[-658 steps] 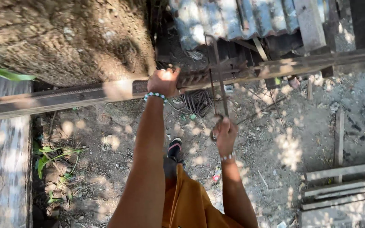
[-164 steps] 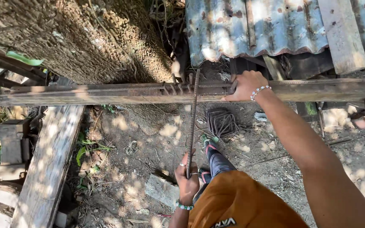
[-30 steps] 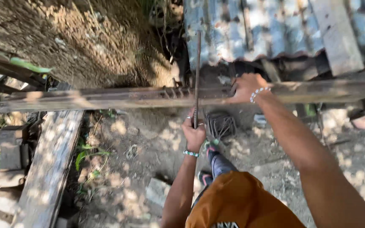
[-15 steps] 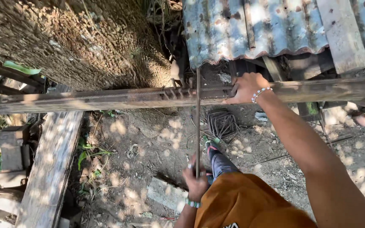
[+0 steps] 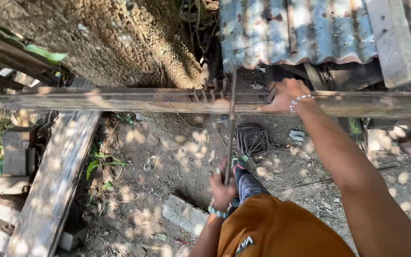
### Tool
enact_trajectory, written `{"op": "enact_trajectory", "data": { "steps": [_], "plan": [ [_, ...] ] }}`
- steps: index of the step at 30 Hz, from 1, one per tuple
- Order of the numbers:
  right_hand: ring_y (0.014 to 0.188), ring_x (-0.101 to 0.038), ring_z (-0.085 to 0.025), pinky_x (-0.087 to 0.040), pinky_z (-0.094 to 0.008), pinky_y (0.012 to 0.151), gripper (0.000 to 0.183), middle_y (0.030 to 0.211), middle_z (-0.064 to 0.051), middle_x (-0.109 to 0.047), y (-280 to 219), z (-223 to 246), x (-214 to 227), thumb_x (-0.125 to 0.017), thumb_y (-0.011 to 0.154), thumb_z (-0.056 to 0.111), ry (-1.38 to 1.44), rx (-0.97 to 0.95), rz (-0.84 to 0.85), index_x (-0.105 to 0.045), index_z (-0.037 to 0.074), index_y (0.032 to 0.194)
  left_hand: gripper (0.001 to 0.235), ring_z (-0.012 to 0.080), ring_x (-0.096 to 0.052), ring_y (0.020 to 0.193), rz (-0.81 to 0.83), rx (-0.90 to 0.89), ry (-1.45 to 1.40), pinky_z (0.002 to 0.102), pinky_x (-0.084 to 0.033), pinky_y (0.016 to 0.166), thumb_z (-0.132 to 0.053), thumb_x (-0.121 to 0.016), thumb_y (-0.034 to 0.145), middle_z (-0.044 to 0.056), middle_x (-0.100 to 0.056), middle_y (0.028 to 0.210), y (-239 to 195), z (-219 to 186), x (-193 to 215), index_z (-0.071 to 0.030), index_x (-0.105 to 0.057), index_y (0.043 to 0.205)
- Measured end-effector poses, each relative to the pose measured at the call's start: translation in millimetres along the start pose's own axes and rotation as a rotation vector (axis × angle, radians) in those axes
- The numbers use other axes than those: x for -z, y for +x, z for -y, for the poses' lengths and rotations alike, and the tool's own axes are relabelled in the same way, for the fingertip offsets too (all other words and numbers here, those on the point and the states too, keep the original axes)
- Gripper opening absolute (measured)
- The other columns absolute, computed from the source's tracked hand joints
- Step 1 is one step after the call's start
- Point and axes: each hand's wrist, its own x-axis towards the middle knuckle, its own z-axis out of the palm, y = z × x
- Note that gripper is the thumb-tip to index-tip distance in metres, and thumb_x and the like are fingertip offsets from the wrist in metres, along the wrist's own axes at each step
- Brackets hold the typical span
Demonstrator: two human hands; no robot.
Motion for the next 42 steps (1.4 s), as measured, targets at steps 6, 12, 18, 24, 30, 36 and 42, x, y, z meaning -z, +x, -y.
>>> {"op": "enact_trajectory", "data": {
  "steps": [6, 12, 18, 24, 30, 36, 42],
  "plan": [
    [0.115, -0.071, -0.027, -0.057, -0.038, 0.097, 0.089, 0.119, 0.002, -0.076, 0.7, -1.3, -3.7, -0.06, 0.052, 0.097, -0.018, -0.046, 0.051, -0.07, 0.043, 0.123, 0.061, 0.0288, -0.074, 0.102, 0.082, -0.194, 0.177, 0.027, -0.044, 0.087, 0.002, -0.071, 0.068, 0.012, -0.08, 0.113, -45.4, 9.0, 39.4, -0.014, -0.074, 0.126],
    [0.11, -0.072, -0.036, -0.058, -0.043, 0.093, 0.077, 0.114, -0.009, -0.078, 4.4, 0.1, -11.9, -0.067, 0.056, 0.092, 0.054, -0.035, 0.033, -0.077, 0.041, 0.113, 0.06, 0.0156, -0.057, 0.053, 0.161, -0.135, -0.023, 0.027, -0.041, 0.057, 0.006, -0.059, 0.067, 0.011, -0.062, 0.057, 73.8, -55.5, -35.1, -0.009, -0.074, 0.124],
    [0.11, -0.074, -0.026, -0.06, -0.039, 0.092, 0.094, 0.116, 0.001, -0.078, 19.7, -11.4, -31.3, -0.053, 0.049, 0.103, -0.099, -0.034, 0.036, -0.071, 0.043, 0.118, 0.062, 0.0152, -0.057, 0.041, 0.121, -0.104, -0.051, 0.02, -0.035, 0.046, 0.006, -0.057, 0.066, 0.003, -0.055, 0.044, 91.5, -75.0, -45.3, -0.01, -0.072, 0.124],
    [0.127, -0.06, -0.037, -0.053, -0.052, 0.103, 0.101, 0.132, -0.013, -0.067, -16.1, 7.7, 24.3, -0.052, 0.068, 0.091, -0.037, 0.072, 0.141, -0.053, 0.026, 0.145, 0.043, 0.0077, -0.068, 0.061, 0.231, -0.124, 0.083, 0.024, -0.061, 0.054, -0.015, -0.061, 0.078, -0.001, -0.077, 0.084, -6.2, -68.8, 28.2, -0.014, -0.069, 0.121],
    [0.11, -0.07, -0.037, -0.058, -0.049, 0.091, 0.092, 0.114, -0.012, -0.074, -4.8, -0.1, 10.4, -0.054, 0.065, 0.092, -0.037, 0.063, 0.081, -0.063, 0.03, 0.133, 0.057, 0.0056, -0.058, 0.045, 0.197, -0.288, 0.054, 0.022, -0.051, 0.039, 0.003, -0.05, 0.074, 0.003, -0.08, 0.1, 0.2, -48.0, 33.1, -0.005, -0.063, 0.129],
    [0.104, -0.075, -0.03, -0.06, -0.041, 0.09, 0.086, 0.107, -0.004, -0.079, 10.4, -10.8, -16.5, -0.062, 0.054, 0.095, -0.04, 0.014, -0.055, -0.073, 0.034, 0.113, 0.064, 0.024, -0.064, 0.063, 0.246, -0.013, 0.008, 0.032, -0.053, 0.069, 0.01, -0.061, 0.069, 0.013, -0.071, 0.081, 118.1, -43.6, -52.3, -0.009, -0.069, 0.13],
    [0.105, -0.075, -0.028, -0.06, -0.04, 0.09, 0.094, 0.108, -0.001, -0.079, -0.6, -1.6, -6.5, -0.057, 0.048, 0.101, -0.034, 0.023, -0.055, -0.071, 0.037, 0.115, 0.061, 0.0114, -0.049, 0.044, 0.087, 0.08, -0.038, 0.034, -0.041, 0.047, -0.003, -0.061, 0.069, 0.005, -0.057, 0.054, 94.9, -52.0, -42.5, -0.023, -0.075, 0.125]
  ]
}}
